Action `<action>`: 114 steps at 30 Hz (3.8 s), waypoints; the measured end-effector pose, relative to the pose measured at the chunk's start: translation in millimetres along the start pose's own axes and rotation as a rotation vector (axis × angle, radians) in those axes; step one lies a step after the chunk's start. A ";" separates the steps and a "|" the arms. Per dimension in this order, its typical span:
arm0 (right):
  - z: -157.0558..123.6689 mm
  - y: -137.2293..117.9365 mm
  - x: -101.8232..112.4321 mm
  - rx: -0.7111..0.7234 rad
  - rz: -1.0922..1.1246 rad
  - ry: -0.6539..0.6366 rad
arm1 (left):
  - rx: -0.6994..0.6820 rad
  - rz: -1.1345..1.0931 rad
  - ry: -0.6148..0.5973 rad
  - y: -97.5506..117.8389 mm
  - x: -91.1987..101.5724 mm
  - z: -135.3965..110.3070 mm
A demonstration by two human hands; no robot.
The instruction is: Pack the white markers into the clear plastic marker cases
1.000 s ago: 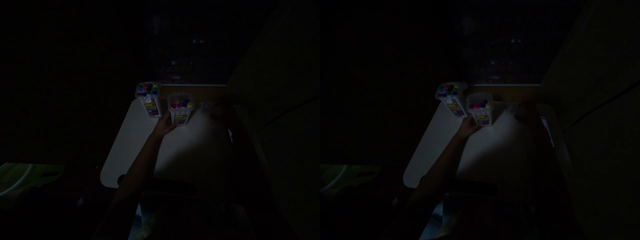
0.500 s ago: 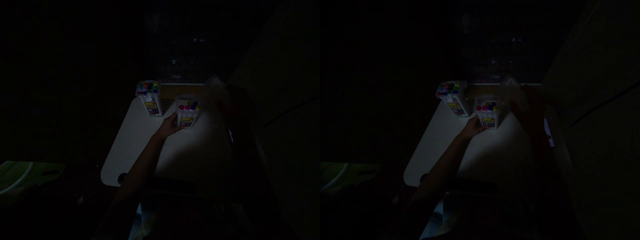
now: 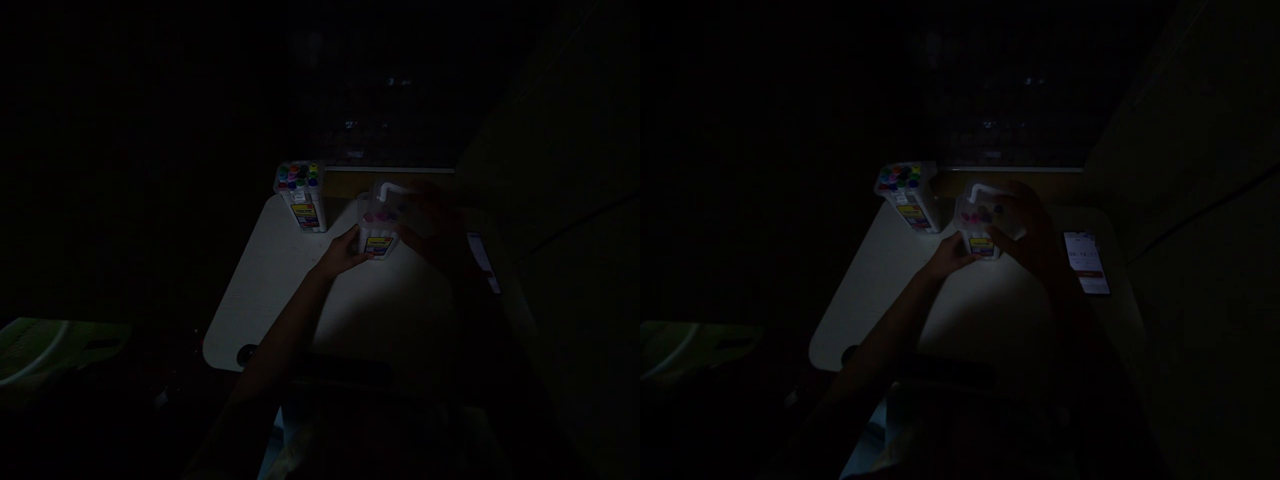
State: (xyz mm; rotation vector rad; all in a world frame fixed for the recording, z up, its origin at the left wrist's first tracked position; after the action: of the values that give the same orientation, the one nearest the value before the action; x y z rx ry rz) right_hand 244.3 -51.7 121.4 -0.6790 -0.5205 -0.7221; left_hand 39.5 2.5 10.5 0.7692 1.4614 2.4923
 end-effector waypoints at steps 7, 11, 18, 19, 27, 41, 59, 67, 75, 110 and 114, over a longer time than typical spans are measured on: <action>1.8 -6.3 -1.4 -0.001 0.024 -0.081 | 0.006 0.037 0.029 -0.9 0.8 -0.4; -0.2 -1.0 -3.3 0.003 -0.017 -0.023 | 0.014 0.010 0.019 -2.2 0.6 -1.3; -1.9 9.1 -11.8 0.072 0.086 0.090 | 0.031 -0.078 -0.001 -3.2 -0.4 -2.5; -1.8 8.5 -11.7 0.054 0.089 0.080 | 0.033 -0.083 -0.006 -3.6 -0.6 -2.5; -2.0 9.9 -11.5 0.050 0.043 0.176 | 0.026 -0.098 -0.029 -5.0 -0.7 -2.4; 1.1 8.9 -6.8 0.118 -0.006 -0.008 | 0.015 -0.071 -0.041 2.2 -0.7 -1.9; 0.3 3.0 -9.0 0.140 0.097 0.007 | 0.034 -0.105 -0.022 -4.6 -2.5 -3.3; -0.6 9.7 -14.0 -0.017 0.124 -0.044 | 0.032 -0.074 -0.047 -2.3 -1.5 -1.9; -2.6 9.5 -11.6 -0.008 0.150 -0.007 | 0.049 -0.070 -0.055 -1.6 -2.0 -2.2; -7.6 23.8 -23.7 -0.079 0.120 -0.099 | -0.001 0.061 -0.015 -7.0 -2.1 -1.2; -7.1 26.6 -21.0 -0.082 0.096 -0.064 | 0.027 0.074 -0.002 -8.8 -0.9 -2.1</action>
State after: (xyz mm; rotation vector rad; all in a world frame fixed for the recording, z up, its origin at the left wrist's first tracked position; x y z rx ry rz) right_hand 251.8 -33.1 93.3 -0.8002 -0.5156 -0.6359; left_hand 38.1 5.1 1.8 0.8448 1.4959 2.5289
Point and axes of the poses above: each hand's wrist, its own z-axis towards the middle knuckle, its own x-axis out of the back of the hand, y = z × x, the point moved 1 cm from there along z, towards the middle knuckle, and after that the axes turned 3 degrees about -z, right-handed, at the moved point
